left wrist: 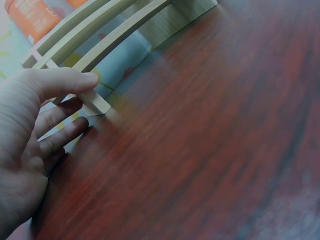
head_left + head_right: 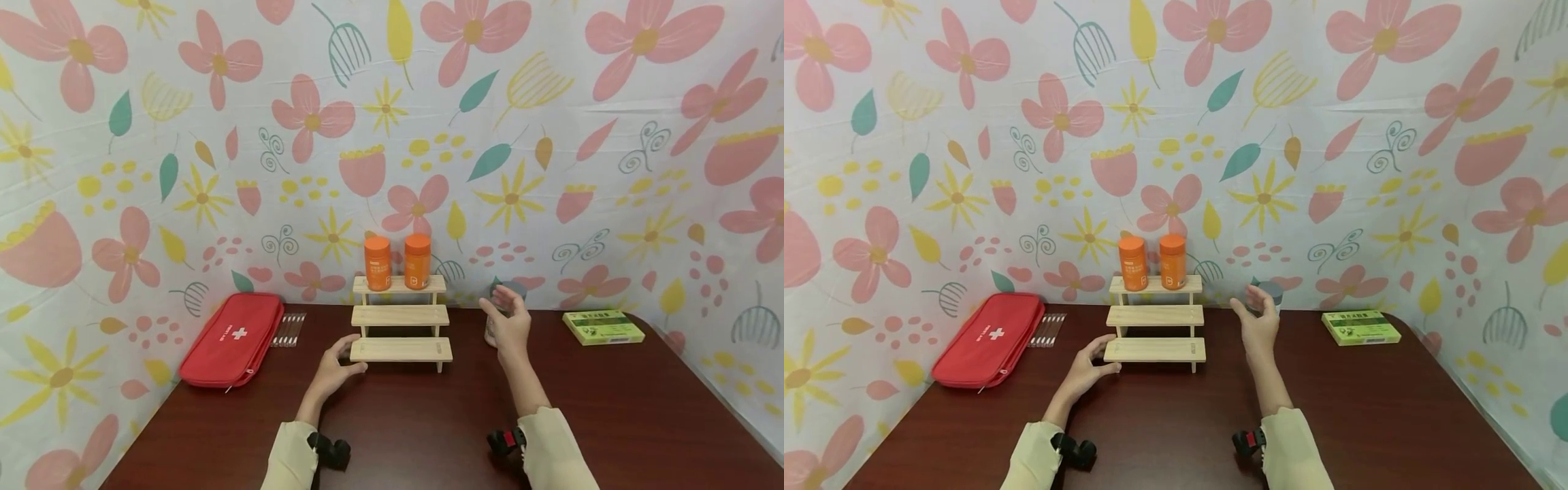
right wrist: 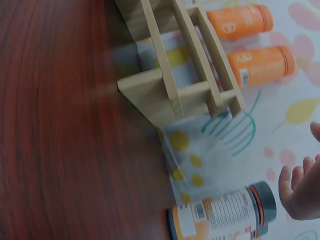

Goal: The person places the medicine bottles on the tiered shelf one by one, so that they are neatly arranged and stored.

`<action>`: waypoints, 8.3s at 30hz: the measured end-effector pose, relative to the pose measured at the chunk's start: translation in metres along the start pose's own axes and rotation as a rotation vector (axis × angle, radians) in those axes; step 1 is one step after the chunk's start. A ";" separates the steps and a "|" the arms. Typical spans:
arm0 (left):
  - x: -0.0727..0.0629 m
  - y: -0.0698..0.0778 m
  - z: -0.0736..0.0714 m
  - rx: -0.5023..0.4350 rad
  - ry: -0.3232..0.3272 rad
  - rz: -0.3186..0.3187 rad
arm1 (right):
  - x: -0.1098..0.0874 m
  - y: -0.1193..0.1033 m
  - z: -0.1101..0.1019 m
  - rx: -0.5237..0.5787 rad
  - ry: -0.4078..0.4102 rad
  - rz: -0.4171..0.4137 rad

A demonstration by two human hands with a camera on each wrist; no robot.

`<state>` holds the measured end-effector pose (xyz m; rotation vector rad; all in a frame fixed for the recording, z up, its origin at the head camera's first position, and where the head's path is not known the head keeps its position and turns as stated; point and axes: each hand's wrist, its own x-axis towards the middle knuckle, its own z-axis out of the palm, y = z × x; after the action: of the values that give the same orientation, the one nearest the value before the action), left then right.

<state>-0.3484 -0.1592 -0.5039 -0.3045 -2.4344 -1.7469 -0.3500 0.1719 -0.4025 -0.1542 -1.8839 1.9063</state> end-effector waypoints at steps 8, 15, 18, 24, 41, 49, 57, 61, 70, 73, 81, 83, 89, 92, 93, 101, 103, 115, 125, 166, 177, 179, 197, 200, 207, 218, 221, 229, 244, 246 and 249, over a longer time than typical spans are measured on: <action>0.000 0.001 0.001 -0.009 -0.008 -0.017 | 0.011 0.006 -0.016 0.009 0.063 -0.027; 0.001 0.001 0.000 -0.012 0.012 -0.020 | 0.020 0.017 -0.026 -0.075 0.105 -0.033; 0.002 0.000 0.000 -0.012 0.012 -0.023 | 0.022 0.023 -0.029 -0.118 0.091 0.002; 0.002 0.000 0.001 -0.011 0.015 -0.016 | 0.023 0.036 -0.031 -0.186 0.050 -0.021; -0.002 0.001 -0.001 -0.023 0.012 -0.017 | 0.027 0.053 -0.033 -0.175 0.010 0.082; 0.001 0.001 0.000 -0.013 0.016 -0.006 | 0.028 0.053 -0.033 -0.137 0.004 0.079; 0.000 0.001 0.000 -0.007 0.015 -0.008 | 0.027 0.055 -0.033 -0.139 0.004 0.091; 0.000 0.002 0.000 -0.006 0.013 -0.009 | 0.026 0.056 -0.032 -0.159 0.017 0.096; 0.002 0.002 -0.002 -0.028 0.007 -0.014 | 0.026 0.056 -0.032 -0.123 0.035 0.077; 0.002 0.002 -0.001 -0.024 0.007 -0.013 | 0.026 0.055 -0.033 -0.123 0.037 0.073; 0.001 0.002 0.000 -0.009 0.014 -0.021 | 0.025 0.055 -0.034 -0.153 0.037 0.097; 0.001 0.001 0.000 -0.012 0.016 -0.021 | 0.024 0.055 -0.034 -0.156 0.037 0.099; 0.001 0.003 0.001 -0.015 0.027 -0.019 | 0.024 0.053 -0.033 -0.164 0.038 0.103; 0.000 0.007 0.001 -0.014 0.034 -0.021 | 0.025 0.052 -0.032 -0.168 0.036 0.103; -0.002 0.010 0.001 -0.017 0.031 -0.018 | 0.025 0.052 -0.031 -0.169 0.035 0.104; -0.013 0.036 -0.006 -0.015 -0.013 -0.017 | 0.023 0.049 -0.029 -0.152 0.035 0.110; -0.013 0.038 -0.006 -0.015 -0.014 -0.016 | 0.023 0.049 -0.029 -0.147 0.033 0.103; -0.006 0.018 -0.001 -0.020 0.029 -0.020 | 0.022 0.041 -0.027 -0.132 0.034 0.096; 0.002 0.000 0.000 -0.011 0.017 -0.020 | 0.019 0.033 -0.026 -0.108 0.033 0.077; 0.002 0.003 -0.001 -0.015 -0.004 -0.009 | 0.001 -0.038 0.061 0.005 -0.303 -0.139; 0.001 0.001 0.000 0.008 -0.006 -0.017 | -0.008 -0.031 0.093 -0.033 -0.409 -0.148; 0.001 0.001 0.000 0.005 -0.001 -0.020 | -0.009 -0.032 0.097 -0.038 -0.421 -0.142; 0.001 0.003 -0.001 -0.004 0.003 -0.022 | -0.011 -0.024 0.132 -0.072 -0.474 -0.134; 0.003 0.003 -0.001 -0.002 0.000 -0.012 | -0.009 -0.022 0.137 -0.079 -0.469 -0.165; 0.005 0.001 -0.001 -0.012 -0.017 0.023 | -0.009 -0.014 0.144 -0.136 -0.419 -0.315; 0.005 0.000 0.001 -0.008 0.005 -0.011 | -0.027 -0.009 0.145 -0.143 -0.375 -0.380; 0.000 0.008 0.000 -0.004 -0.002 -0.018 | -0.027 -0.010 0.145 -0.149 -0.377 -0.343; -0.012 0.035 -0.006 -0.016 -0.038 -0.021 | -0.023 -0.009 0.146 -0.138 -0.384 -0.306; -0.007 0.024 -0.004 -0.012 -0.014 -0.026 | -0.021 -0.009 0.152 -0.120 -0.358 -0.274; -0.003 0.015 -0.002 -0.008 -0.001 -0.018 | -0.021 -0.009 0.153 -0.117 -0.354 -0.278; 0.003 0.000 0.001 -0.008 0.012 -0.017 | -0.021 -0.009 0.154 -0.120 -0.349 -0.276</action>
<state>-0.3516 -0.1581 -0.5037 -0.2739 -2.4292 -1.7604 -0.3883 0.0216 -0.3898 0.4080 -2.1138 1.7144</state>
